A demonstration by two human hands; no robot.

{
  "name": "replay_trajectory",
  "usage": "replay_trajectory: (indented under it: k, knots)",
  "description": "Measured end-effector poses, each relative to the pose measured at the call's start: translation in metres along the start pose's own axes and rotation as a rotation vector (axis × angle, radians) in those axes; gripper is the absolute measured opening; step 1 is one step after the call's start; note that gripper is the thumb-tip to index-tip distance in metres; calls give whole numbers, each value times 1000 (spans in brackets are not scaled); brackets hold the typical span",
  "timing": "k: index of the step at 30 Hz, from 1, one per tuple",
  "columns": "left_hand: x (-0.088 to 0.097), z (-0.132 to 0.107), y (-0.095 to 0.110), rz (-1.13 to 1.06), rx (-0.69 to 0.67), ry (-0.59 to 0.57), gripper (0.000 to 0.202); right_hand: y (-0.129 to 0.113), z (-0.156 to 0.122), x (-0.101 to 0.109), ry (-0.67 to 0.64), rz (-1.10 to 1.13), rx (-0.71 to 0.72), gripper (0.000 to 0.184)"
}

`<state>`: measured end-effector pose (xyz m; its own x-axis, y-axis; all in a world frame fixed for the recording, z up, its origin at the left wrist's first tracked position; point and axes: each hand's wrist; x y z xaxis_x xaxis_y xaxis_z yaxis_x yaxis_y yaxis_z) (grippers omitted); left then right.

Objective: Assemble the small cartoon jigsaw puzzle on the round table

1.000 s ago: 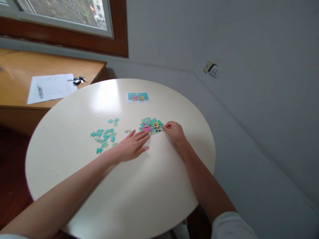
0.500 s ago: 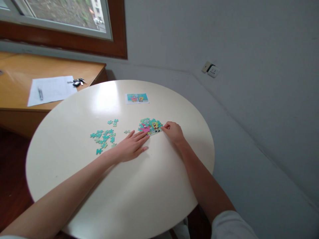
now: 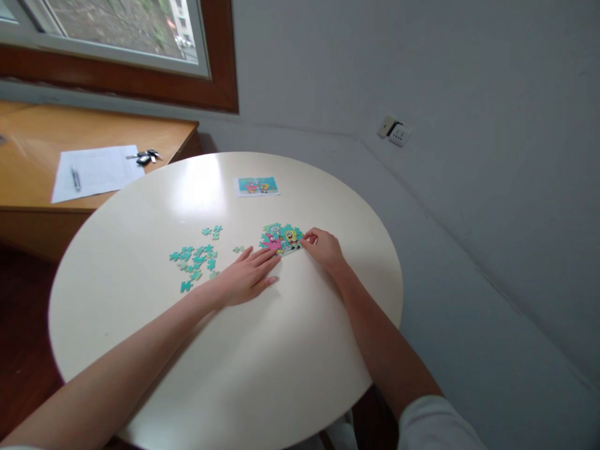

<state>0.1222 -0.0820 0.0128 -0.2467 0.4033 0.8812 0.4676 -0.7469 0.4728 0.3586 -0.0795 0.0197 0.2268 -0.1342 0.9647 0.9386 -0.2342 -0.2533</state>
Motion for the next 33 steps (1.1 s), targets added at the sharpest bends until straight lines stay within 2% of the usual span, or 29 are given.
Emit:
replay_trajectory:
  k: [8, 13, 18, 23, 29, 33]
  knots:
    - [3, 0, 3, -7, 4, -15, 61, 3, 1, -1, -19, 37, 3, 13]
    - [3, 0, 2, -14, -3, -4, 62, 4, 2, -5, 41, 77, -13, 8]
    - [1, 0, 1, -17, -18, 14, 61, 7, 4, -8, 89, 175, 1, 17]
    - [2, 0, 3, -20, 0, 10, 61, 10, 5, -11, 68, 119, 102, 19]
    - [1, 0, 1, -22, 2, -5, 59, 9, 4, -11, 42, 86, 99, 21]
    - [8, -2, 0, -75, -27, 67, 56, 9, 5, -12, 82, 121, 74, 21]
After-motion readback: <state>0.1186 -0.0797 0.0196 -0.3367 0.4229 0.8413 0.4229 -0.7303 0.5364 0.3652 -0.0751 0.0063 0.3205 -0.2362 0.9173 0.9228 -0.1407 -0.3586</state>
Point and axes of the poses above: each hand's wrist, its own z-axis towards the middle knuckle, its own x-axis out of the back of the hand, y = z × x, and after that the axes turned 15 degrees about -z, right-handed
